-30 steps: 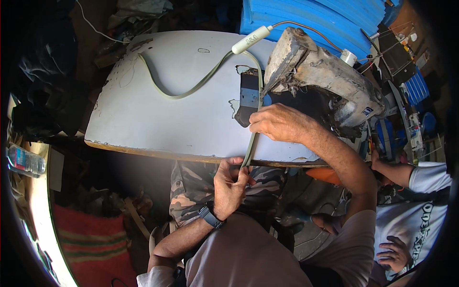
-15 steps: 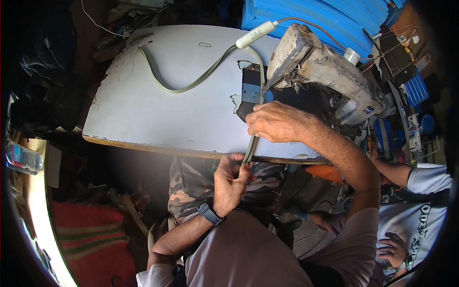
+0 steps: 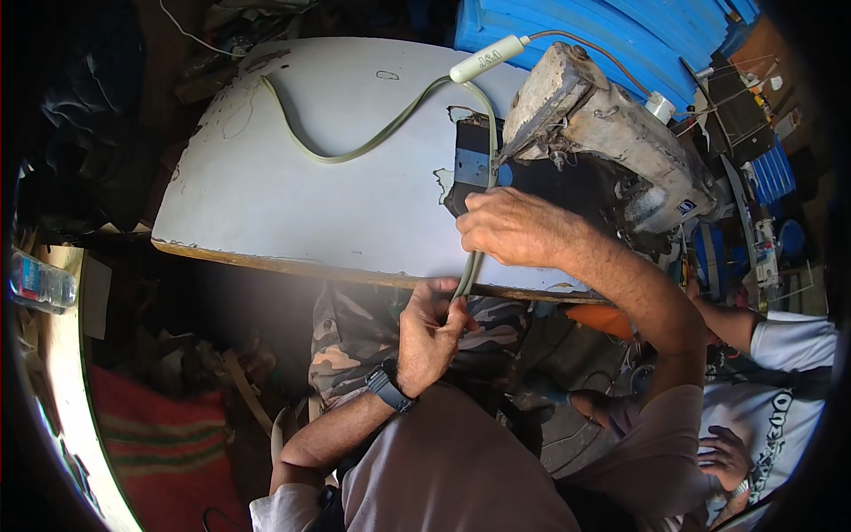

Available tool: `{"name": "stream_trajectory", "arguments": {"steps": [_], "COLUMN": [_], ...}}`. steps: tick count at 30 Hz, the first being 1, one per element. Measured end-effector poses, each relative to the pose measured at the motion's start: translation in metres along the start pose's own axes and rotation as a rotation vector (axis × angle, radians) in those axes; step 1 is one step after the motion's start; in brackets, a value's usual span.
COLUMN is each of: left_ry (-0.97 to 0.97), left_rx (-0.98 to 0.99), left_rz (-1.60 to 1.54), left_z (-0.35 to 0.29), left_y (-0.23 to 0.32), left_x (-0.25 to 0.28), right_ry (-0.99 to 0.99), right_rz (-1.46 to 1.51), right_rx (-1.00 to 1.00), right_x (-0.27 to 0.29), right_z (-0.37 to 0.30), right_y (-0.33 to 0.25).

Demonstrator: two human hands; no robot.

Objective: Sew a long strip of fabric using an industrial sewing machine.

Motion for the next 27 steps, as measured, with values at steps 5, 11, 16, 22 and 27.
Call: {"name": "stream_trajectory", "arguments": {"steps": [5, 11, 16, 22, 27], "left_ry": [0.011, 0.013, 0.005, -0.068, -0.075], "left_rx": [-0.011, 0.015, -0.243, -0.269, -0.234], "left_rz": [-0.101, -0.068, 0.028, 0.235, 0.260], "left_z": [-0.006, -0.005, 0.001, 0.003, 0.002], "left_y": [0.006, -0.009, -0.002, 0.012, 0.012], "left_x": [-0.004, -0.003, 0.001, 0.002, 0.000], "right_ry": [0.225, 0.206, 0.339, 0.567, 0.493], "right_rz": [-0.484, -0.527, -0.506, -0.467, -0.535], "right_rx": [0.134, 0.255, 0.230, 0.266, 0.066], "right_x": [-0.004, -0.019, -0.026, -0.021, -0.037], "right_z": [-0.023, -0.039, -0.041, -0.055, -0.045], "right_y": [-0.035, -0.065, -0.066, -0.052, 0.015]}}
Point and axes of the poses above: each hand's wrist, its own z-axis towards the middle knuckle, its own x-axis out of the back of the hand, y = z × x, the point moved 9 cm from there along z, towards the middle knuckle
